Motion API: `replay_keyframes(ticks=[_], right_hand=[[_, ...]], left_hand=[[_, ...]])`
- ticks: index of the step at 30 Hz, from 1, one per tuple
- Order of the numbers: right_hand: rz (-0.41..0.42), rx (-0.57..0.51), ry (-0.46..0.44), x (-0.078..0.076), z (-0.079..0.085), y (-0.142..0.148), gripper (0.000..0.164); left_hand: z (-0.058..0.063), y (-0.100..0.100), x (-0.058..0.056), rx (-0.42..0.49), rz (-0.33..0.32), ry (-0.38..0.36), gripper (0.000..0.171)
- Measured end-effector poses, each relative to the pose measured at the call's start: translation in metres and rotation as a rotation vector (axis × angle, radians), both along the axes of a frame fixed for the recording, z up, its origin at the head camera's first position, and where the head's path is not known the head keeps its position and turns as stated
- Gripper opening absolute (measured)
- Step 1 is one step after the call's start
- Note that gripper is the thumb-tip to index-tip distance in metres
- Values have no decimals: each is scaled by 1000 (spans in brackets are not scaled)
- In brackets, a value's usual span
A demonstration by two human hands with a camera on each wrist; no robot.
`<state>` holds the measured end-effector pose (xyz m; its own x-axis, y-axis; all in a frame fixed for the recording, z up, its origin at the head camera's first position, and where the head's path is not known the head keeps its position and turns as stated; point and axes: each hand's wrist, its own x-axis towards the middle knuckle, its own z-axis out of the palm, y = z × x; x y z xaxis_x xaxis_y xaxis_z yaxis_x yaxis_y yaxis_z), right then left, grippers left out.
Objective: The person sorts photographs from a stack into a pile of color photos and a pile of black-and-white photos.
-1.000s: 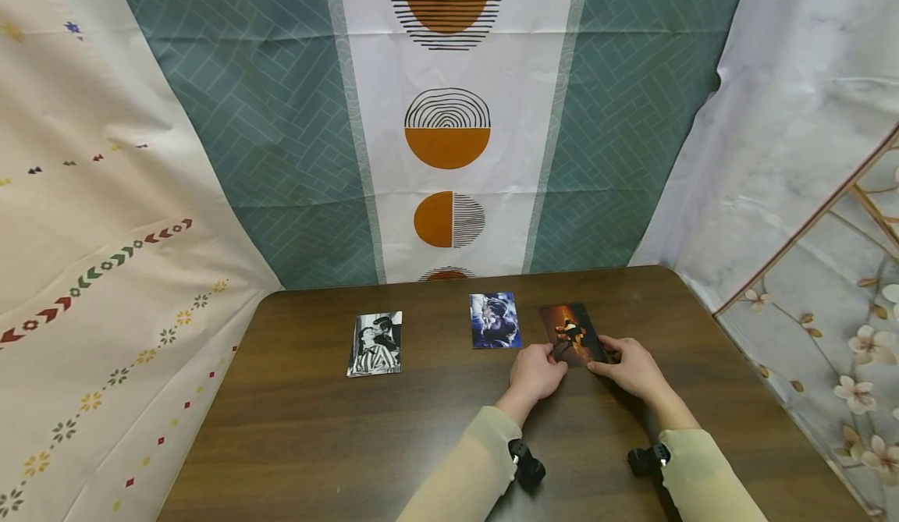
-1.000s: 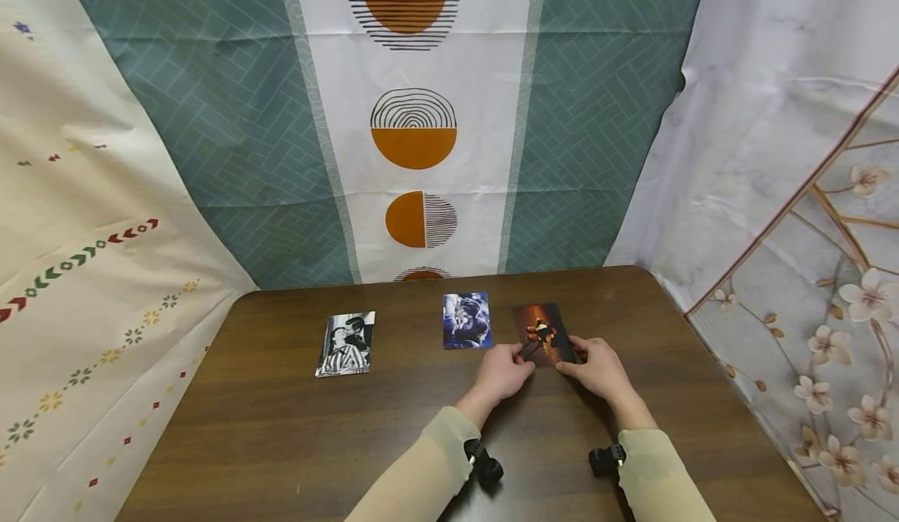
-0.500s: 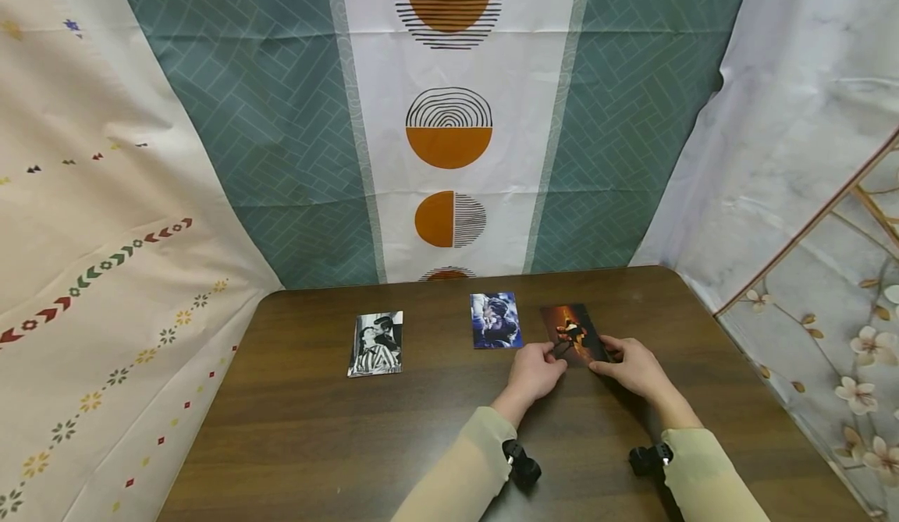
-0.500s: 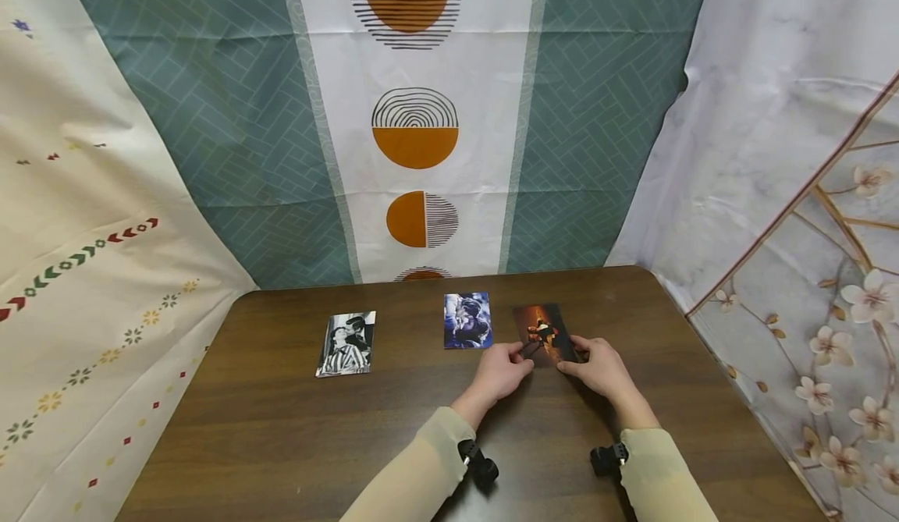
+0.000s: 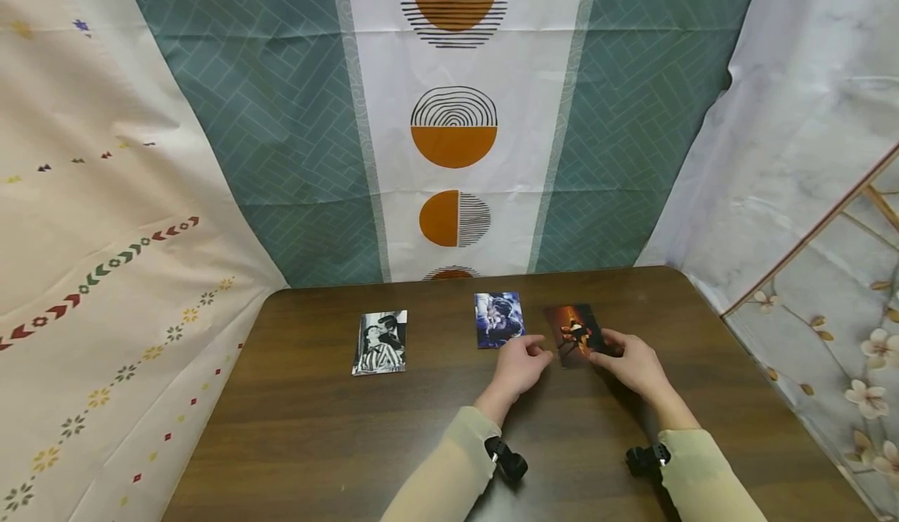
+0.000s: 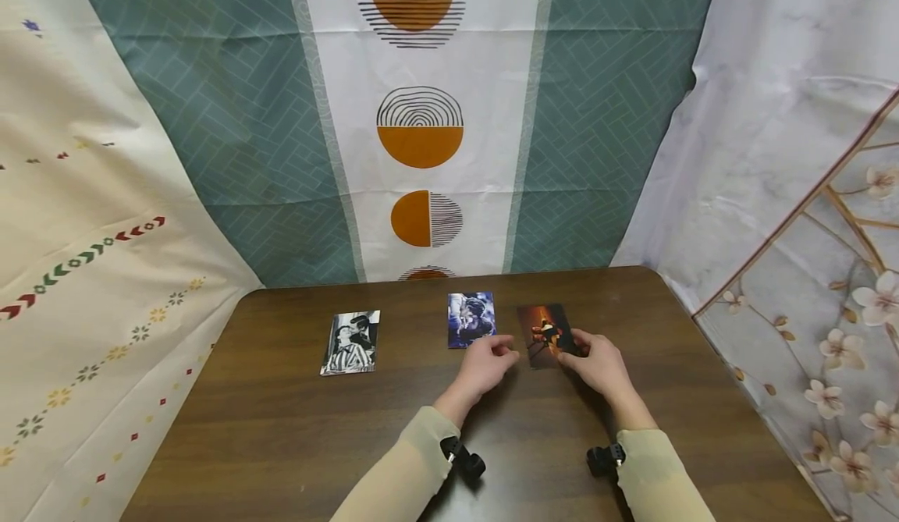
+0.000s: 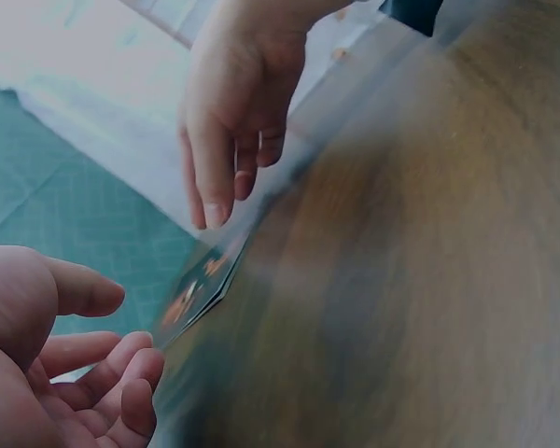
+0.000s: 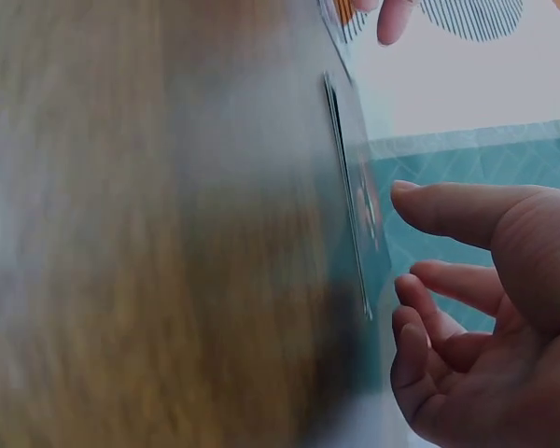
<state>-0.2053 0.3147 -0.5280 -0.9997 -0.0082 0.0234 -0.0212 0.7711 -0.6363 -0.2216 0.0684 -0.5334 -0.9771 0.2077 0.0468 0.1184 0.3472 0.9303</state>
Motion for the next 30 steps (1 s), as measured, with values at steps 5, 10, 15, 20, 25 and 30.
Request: replay_keyframes(ticks=[5,10,15,20,25,30], right_hand=[[0,-12,46,-4,2,-13,67],[10,-44,47,-8,4,-30,64],[34,-81,46,-15,5,-53,59],[51,-113,34,-23,4,-76,55],[50,-133,27,-30,3,-97,50],[50,-138,25,-38,4,-114,47]], left_hand=[[1,-17,-4,22,47,-7,35],[3,-34,-6,51,83,-10,36],[2,-52,-10,62,122,2,32],[-1,-71,-13,73,162,4,30],[-4,-85,-17,60,200,9,32],[-5,-95,-20,41,249,5,34]])
